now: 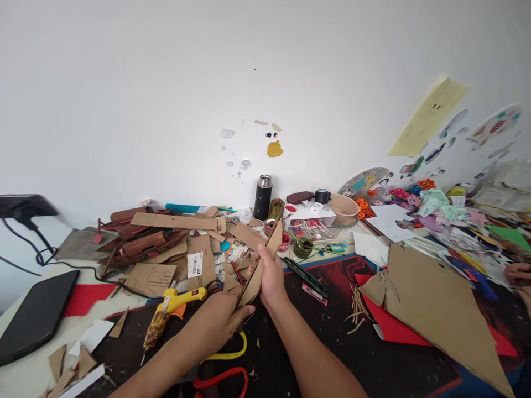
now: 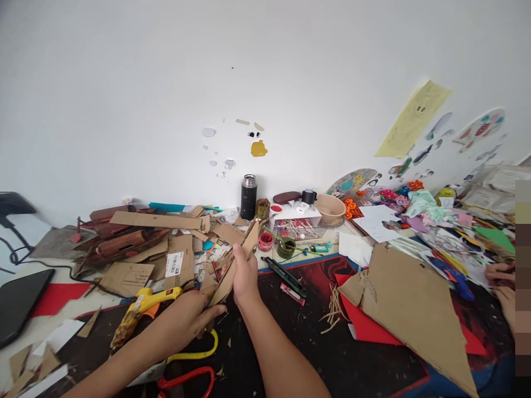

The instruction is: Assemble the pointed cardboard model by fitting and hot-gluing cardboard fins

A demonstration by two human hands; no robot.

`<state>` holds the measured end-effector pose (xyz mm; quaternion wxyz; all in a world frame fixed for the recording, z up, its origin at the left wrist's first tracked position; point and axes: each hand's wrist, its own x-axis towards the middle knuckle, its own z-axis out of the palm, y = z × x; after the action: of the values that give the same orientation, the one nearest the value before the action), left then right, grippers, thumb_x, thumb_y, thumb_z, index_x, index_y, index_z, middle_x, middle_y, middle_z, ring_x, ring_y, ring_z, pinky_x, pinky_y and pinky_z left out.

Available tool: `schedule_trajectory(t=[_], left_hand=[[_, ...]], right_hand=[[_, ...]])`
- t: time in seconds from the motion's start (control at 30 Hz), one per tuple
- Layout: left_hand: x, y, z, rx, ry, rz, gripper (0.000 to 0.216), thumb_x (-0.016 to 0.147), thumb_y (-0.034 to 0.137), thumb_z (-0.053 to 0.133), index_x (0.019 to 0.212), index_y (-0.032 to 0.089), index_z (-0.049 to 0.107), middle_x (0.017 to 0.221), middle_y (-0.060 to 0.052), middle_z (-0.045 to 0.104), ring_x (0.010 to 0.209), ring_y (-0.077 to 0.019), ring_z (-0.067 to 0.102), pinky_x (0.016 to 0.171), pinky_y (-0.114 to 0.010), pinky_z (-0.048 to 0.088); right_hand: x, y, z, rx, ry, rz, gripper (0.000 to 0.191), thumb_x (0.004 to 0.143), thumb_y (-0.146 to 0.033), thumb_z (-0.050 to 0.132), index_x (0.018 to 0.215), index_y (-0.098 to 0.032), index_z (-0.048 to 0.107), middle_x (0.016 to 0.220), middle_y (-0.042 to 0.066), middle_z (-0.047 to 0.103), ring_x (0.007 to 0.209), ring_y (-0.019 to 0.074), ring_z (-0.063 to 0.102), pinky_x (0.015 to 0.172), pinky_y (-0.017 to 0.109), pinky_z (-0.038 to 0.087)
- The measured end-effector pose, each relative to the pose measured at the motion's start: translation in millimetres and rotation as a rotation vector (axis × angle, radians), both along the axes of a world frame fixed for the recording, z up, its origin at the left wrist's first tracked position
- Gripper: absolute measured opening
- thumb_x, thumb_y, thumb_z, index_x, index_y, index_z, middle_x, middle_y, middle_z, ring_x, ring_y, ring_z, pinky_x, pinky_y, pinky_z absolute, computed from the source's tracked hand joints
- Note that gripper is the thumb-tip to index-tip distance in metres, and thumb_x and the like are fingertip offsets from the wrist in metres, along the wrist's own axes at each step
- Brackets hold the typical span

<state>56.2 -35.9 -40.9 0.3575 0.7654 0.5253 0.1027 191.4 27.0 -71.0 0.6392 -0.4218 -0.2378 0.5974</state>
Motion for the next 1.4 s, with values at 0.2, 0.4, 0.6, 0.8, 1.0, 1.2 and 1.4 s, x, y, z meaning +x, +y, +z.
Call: schedule_trajectory(t=[0.2, 0.4, 0.6, 0.8, 1.0, 1.2, 1.4], left_hand=[[6, 1, -5.2, -0.149, -0.114, 0.028, 0.035, 0.1, 0.043, 0.046, 0.119, 0.017, 0.059, 0.06, -0.001, 0.065, 0.054, -0.0275, 0.068, 0.059, -0.033, 0.047], [-13, 5, 4.6, -0.305, -0.264, -0.029, 0.029, 0.096, 0.052, 0.058, 0.097, 0.023, 0.058, 0.071, 0.0, 0.067, 0.062, -0.0241, 0.069, 0.055, -0.028, 0.047], [-29, 11, 19.3, -0.269, -0.124, -0.043, 0.039, 0.1, 0.056, 0.053, 0.08, 0.023, 0.06, 0.065, -0.002, 0.071, 0.062, -0.0221, 0.067, 0.061, -0.028, 0.043], [-26, 11, 21.4, -0.21, -0.079, -0.067, 0.039, 0.099, 0.055, 0.054, 0.077, 0.024, 0.059, 0.066, -0.001, 0.07, 0.066, -0.0223, 0.067, 0.064, -0.029, 0.039], [-23, 10, 24.8, -0.168, -0.004, -0.126, 0.041, 0.104, 0.05, 0.043, 0.075, 0.024, 0.055, 0.068, -0.002, 0.072, 0.068, -0.0216, 0.066, 0.068, -0.03, 0.04], [-25, 11, 19.5, -0.115, 0.018, -0.201, 0.042, 0.108, 0.049, 0.037, 0.077, 0.024, 0.051, 0.07, -0.002, 0.067, 0.067, -0.0202, 0.061, 0.067, -0.03, 0.036], [-29, 9, 18.0, -0.114, 0.005, -0.237, 0.042, 0.108, 0.049, 0.036, 0.076, 0.024, 0.045, 0.067, 0.002, 0.055, 0.062, -0.0167, 0.052, 0.063, -0.029, 0.032]], right_hand=[[2, 4, -8.6, -0.007, 0.005, -0.008, 0.039, 0.076, -0.054, 0.083, 0.066, -0.023, 0.061, 0.05, -0.003, 0.057, 0.039, 0.0157, 0.049, 0.042, 0.031, 0.047], [8, 7, -6.6, -0.026, 0.015, -0.002, 0.04, 0.077, -0.055, 0.081, 0.065, -0.023, 0.061, 0.049, -0.003, 0.058, 0.04, 0.0164, 0.051, 0.049, 0.035, 0.055], [13, 9, -3.6, -0.01, 0.064, -0.016, 0.041, 0.076, -0.056, 0.081, 0.066, -0.023, 0.059, 0.049, -0.003, 0.057, 0.041, 0.0168, 0.054, 0.048, 0.033, 0.054], [11, 9, -2.6, -0.063, 0.054, -0.008, 0.041, 0.075, -0.057, 0.081, 0.065, -0.022, 0.062, 0.05, -0.001, 0.058, 0.051, 0.0225, 0.065, 0.05, 0.034, 0.058], [11, 9, -5.6, -0.056, 0.045, -0.008, 0.041, 0.076, -0.056, 0.081, 0.066, -0.022, 0.06, 0.048, -0.001, 0.059, 0.048, 0.0211, 0.064, 0.049, 0.032, 0.056], [11, 9, -6.9, -0.034, 0.062, -0.001, 0.041, 0.077, -0.055, 0.08, 0.069, -0.021, 0.059, 0.05, -0.003, 0.058, 0.04, 0.0157, 0.056, 0.045, 0.029, 0.052], [9, 8, -6.9, -0.029, 0.009, 0.019, 0.042, 0.079, -0.057, 0.077, 0.068, -0.021, 0.058, 0.048, -0.003, 0.057, 0.036, 0.0138, 0.051, 0.039, 0.026, 0.044]])
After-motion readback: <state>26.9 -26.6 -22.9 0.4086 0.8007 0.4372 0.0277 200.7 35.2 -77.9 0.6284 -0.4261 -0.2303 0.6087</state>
